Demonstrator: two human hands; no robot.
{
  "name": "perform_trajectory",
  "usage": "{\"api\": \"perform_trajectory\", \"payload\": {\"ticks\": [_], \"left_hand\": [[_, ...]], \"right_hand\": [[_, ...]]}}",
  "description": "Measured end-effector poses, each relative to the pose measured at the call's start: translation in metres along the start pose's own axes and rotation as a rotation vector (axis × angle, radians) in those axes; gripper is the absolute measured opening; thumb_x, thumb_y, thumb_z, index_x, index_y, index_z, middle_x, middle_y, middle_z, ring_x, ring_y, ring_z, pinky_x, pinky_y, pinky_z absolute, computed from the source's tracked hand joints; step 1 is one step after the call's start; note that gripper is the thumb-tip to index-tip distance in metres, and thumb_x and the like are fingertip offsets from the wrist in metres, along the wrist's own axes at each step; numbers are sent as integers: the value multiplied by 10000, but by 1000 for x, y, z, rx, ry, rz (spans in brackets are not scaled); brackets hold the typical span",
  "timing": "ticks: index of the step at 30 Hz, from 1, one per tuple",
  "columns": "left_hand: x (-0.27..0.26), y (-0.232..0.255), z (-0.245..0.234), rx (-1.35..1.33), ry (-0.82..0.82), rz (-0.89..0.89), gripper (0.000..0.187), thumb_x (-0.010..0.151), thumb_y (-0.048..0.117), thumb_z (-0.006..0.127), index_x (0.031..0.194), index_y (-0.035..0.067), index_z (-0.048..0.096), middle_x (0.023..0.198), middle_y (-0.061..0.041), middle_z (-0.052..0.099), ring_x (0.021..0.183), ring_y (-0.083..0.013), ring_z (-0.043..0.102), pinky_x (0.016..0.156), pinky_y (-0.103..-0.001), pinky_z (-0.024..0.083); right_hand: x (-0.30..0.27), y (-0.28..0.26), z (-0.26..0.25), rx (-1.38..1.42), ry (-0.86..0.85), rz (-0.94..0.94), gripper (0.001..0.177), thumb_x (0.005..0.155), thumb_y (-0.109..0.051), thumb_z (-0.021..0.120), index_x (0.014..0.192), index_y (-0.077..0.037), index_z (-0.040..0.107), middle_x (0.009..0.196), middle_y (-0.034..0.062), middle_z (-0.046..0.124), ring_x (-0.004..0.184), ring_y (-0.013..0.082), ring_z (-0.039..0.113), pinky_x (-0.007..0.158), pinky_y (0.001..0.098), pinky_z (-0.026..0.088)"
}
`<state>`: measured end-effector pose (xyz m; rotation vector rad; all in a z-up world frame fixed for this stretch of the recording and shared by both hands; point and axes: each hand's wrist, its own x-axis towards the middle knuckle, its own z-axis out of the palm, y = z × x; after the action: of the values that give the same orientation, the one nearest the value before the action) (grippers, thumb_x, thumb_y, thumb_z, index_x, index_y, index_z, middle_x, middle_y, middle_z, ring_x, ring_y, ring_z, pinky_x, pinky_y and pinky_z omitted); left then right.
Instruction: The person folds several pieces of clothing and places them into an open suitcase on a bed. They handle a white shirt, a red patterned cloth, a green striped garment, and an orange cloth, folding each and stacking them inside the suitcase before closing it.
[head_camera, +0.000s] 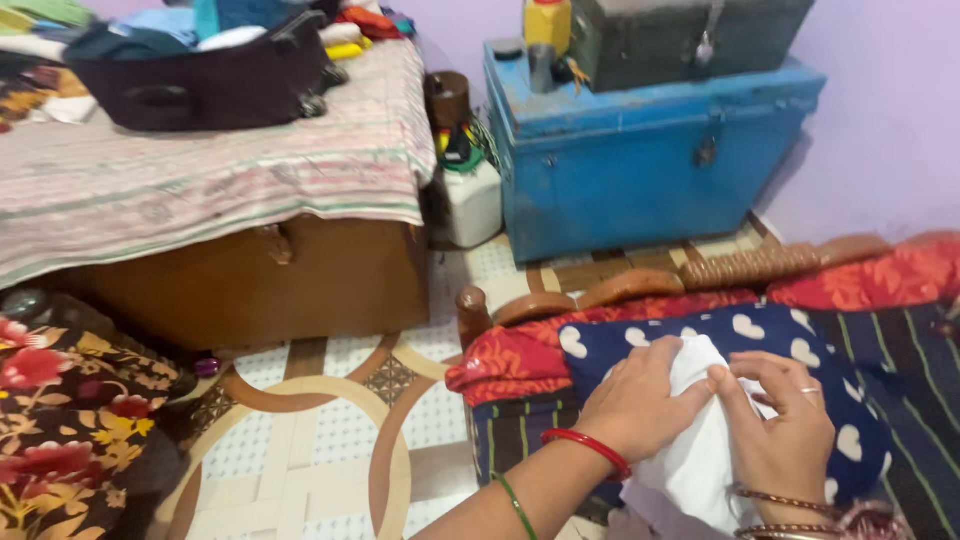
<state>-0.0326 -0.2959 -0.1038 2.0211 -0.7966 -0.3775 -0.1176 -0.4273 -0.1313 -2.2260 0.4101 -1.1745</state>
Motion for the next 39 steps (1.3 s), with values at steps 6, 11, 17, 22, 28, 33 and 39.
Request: {"api": "perform_trajectory", "payload": {"ticks": [6, 11, 17, 22, 28, 33, 39], "left_hand": [[-11, 25, -75, -136, 102, 21, 895, 826, 627, 586, 1518, 81, 429, 1376, -239, 614, 1252, -375, 621, 1028, -438, 474], [-28, 30, -142, -54, 201, 26, 984, 762, 726, 650, 1460, 47, 510, 1289, -251, 672, 1186, -381, 661, 995, -434, 494], [-69, 19, -223, -5, 377, 71, 860, 685, 704, 702, 1218, 30, 680, 1064, -211, 761, 980, -342, 746, 860, -415, 562], [-107, 4, -294, 15, 485, 69, 684, 721, 608, 713, 1157, 82, 731, 1035, -172, 784, 953, -312, 767, 836, -403, 569], [-142, -17, -366, 253, 707, 201, 501, 808, 459, 745, 1159, 101, 753, 1076, -191, 721, 1034, -338, 694, 860, -420, 534], [-160, -44, -430, 2, 598, 126, 539, 814, 464, 687, 1216, 107, 722, 1098, -170, 769, 1019, -301, 734, 889, -381, 542], [-177, -92, -516, -122, 535, 4, 504, 791, 450, 749, 1060, 24, 739, 950, -136, 773, 884, -213, 724, 803, -338, 546]], "right_hand": [[54, -77, -1, 438, -146, 300, 205, 937, -203, 751, 1058, -38, 744, 946, 14, 718, 832, 73, 631, 733, 239, 515], [80, -134, 12, 480, -238, 151, 210, 972, -198, 743, 1070, -13, 759, 930, 22, 706, 829, 71, 596, 737, 226, 482], [87, -211, 36, 423, -350, 61, 208, 947, -208, 741, 1038, -25, 778, 908, 39, 750, 827, 82, 648, 734, 241, 517], [92, -275, 65, 359, -407, -24, 205, 887, -196, 792, 991, -20, 799, 879, 54, 780, 818, 100, 680, 744, 255, 531], [89, -335, 113, 401, -493, -37, 185, 855, -185, 819, 936, -20, 801, 842, 57, 773, 784, 108, 670, 728, 272, 536], [90, -385, 164, 567, -526, -74, 205, 903, -191, 765, 987, -4, 756, 905, 44, 755, 839, 86, 665, 771, 253, 533], [84, -449, 234, 566, -494, -164, 181, 970, -156, 704, 1041, 9, 725, 955, 57, 739, 879, 98, 645, 799, 249, 515]]}}
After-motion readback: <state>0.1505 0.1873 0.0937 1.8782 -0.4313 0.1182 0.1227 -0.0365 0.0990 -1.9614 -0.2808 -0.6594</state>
